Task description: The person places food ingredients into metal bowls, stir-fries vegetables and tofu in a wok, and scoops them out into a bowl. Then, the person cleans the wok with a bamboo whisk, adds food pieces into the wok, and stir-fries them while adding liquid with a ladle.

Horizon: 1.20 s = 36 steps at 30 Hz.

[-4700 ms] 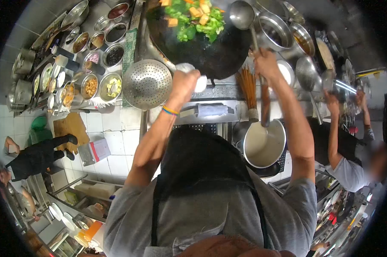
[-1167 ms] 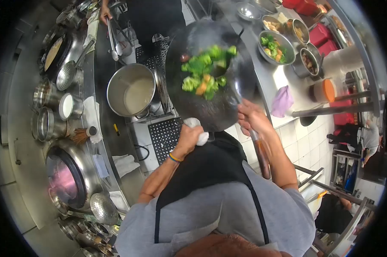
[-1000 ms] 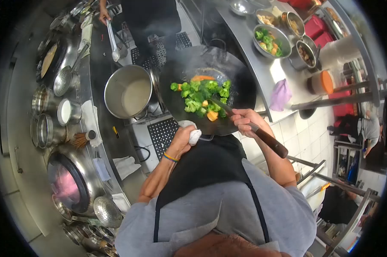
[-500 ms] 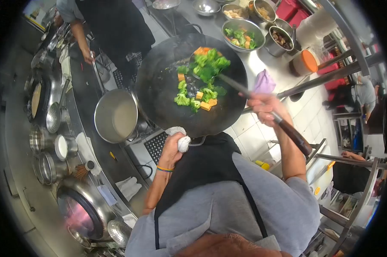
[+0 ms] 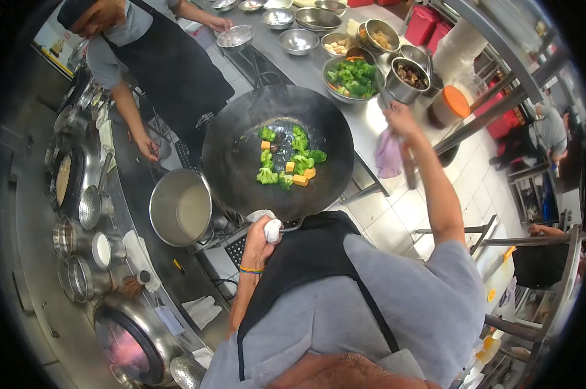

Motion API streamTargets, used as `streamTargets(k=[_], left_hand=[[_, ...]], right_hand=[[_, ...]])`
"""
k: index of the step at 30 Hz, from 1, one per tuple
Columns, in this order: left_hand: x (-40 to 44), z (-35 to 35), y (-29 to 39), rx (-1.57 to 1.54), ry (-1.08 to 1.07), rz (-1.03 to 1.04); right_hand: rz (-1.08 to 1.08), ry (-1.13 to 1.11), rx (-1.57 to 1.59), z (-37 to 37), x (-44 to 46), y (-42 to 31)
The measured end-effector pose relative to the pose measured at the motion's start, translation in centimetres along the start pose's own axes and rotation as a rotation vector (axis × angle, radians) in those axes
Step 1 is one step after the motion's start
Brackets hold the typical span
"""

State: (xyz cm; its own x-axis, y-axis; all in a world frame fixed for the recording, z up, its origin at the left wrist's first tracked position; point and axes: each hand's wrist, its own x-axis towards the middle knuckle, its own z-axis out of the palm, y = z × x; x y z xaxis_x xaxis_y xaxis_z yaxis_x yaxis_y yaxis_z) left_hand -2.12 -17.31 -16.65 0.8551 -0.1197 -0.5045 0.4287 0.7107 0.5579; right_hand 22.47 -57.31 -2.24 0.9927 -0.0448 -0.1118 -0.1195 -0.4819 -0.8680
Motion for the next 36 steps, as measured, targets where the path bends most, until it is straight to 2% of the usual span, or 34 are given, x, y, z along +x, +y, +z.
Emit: streamTargets(k=[2,3,4,7,8,9,11,13,14,15,17,18,19,21,24,27,28,31,32,33,34,35,36], left_hand=[[-0.1,-0.2,-0.1,-0.031,-0.013,-0.012],[-0.4,-0.2,-0.1,-0.038,-0.012,-0.016],[-0.7,-0.2,0.0,-0.044,-0.009,-0.02],[-2.0,-0.1,0.6,-0.126,0.014,-0.057],[-1.9,1.1,0.8,-0.2,0.192,-0.028],[-0.3,0.1,1.1,-0.232,0.19,-0.13],[1.2,-1.4,1.5,-0.15,-0.205,-0.112],[0.3,-1.5,-0.8,-0.194,-0.079,-0.176],[0.1,-2.8,-2.4,-0.196,-0.133,-0.194],[-1.5,-2.3,-2.3,-0.29,-0.043,-0.167],[-2.8,-2.2,-1.2,-0.298,-0.043,-0.162],[-3.1,-1.5,-0.1,-0.209,-0.147,-0.144],[-2.2,-2.0,-0.4,-0.219,-0.135,-0.131],[-3.1,-0.4,-0.4,-0.124,-0.013,-0.038],[-5.1,0.7,-2.0,0.084,0.054,0.211],[-4.3,-0.7,-6.8,0.453,0.189,0.562],[-3.6,-2.3,-7.2,0.58,0.128,0.505],[-4.4,-2.2,-6.2,0.853,0.192,0.59],[-3.2,-3.3,-6.0,1.12,0.043,0.974],[-2.6,-3.4,-5.4,0.812,0.013,0.709],[-2.1,-3.4,-4.8,0.472,0.052,0.481],[-3.6,-1.8,-2.8,0.125,0.086,0.137],[-3.3,-2.9,-2.9,0.073,0.066,0.042]], right_hand=[[-0.271,0.375,-0.355,1.7,1.8,3.8],[-0.407,0.56,-0.53,2.5,0.6,2.8],[-0.253,0.478,-0.432,2.2,-0.9,1.6],[-0.327,0.477,-0.391,1.7,-3.1,1.1],[-0.485,0.512,-0.44,1.7,-3.3,2.0],[-0.392,0.415,-0.284,2.1,-4.2,1.7],[-0.187,0.214,0.022,3.0,-8.3,-0.4],[-0.094,0.056,0.227,3.7,-14.1,-3.9],[-0.051,-0.021,0.33,4.3,-16.4,-4.4],[-0.003,-0.101,0.435,5.0,-17.6,-4.9],[0.124,-0.258,0.524,5.8,-19.1,-5.3],[0.182,-0.332,0.562,6.2,-19.8,-5.4],[0.204,-0.371,0.56,6.7,-20.0,-5.4],[0.238,-0.43,0.569,8.0,-20.2,-5.2],[0.155,-0.355,0.428,9.9,-21.1,-5.6],[0.146,-0.333,0.38,11.9,-22.6,-7.3],[0.163,-0.362,0.394,12.7,-23.1,-7.7],[0.323,-0.513,0.587,15.0,-24.7,-8.9],[0.391,-0.577,0.663,15.7,-24.2,-8.1],[0.457,-0.644,0.738,16.9,-23.3,-6.8],[0.616,-0.74,0.847,17.8,-22.4,-5.3],[0.776,-0.831,0.956,18.5,-21.2,-3.5],[0.942,-0.918,1.068,18.8,-20.4,-2.1]])
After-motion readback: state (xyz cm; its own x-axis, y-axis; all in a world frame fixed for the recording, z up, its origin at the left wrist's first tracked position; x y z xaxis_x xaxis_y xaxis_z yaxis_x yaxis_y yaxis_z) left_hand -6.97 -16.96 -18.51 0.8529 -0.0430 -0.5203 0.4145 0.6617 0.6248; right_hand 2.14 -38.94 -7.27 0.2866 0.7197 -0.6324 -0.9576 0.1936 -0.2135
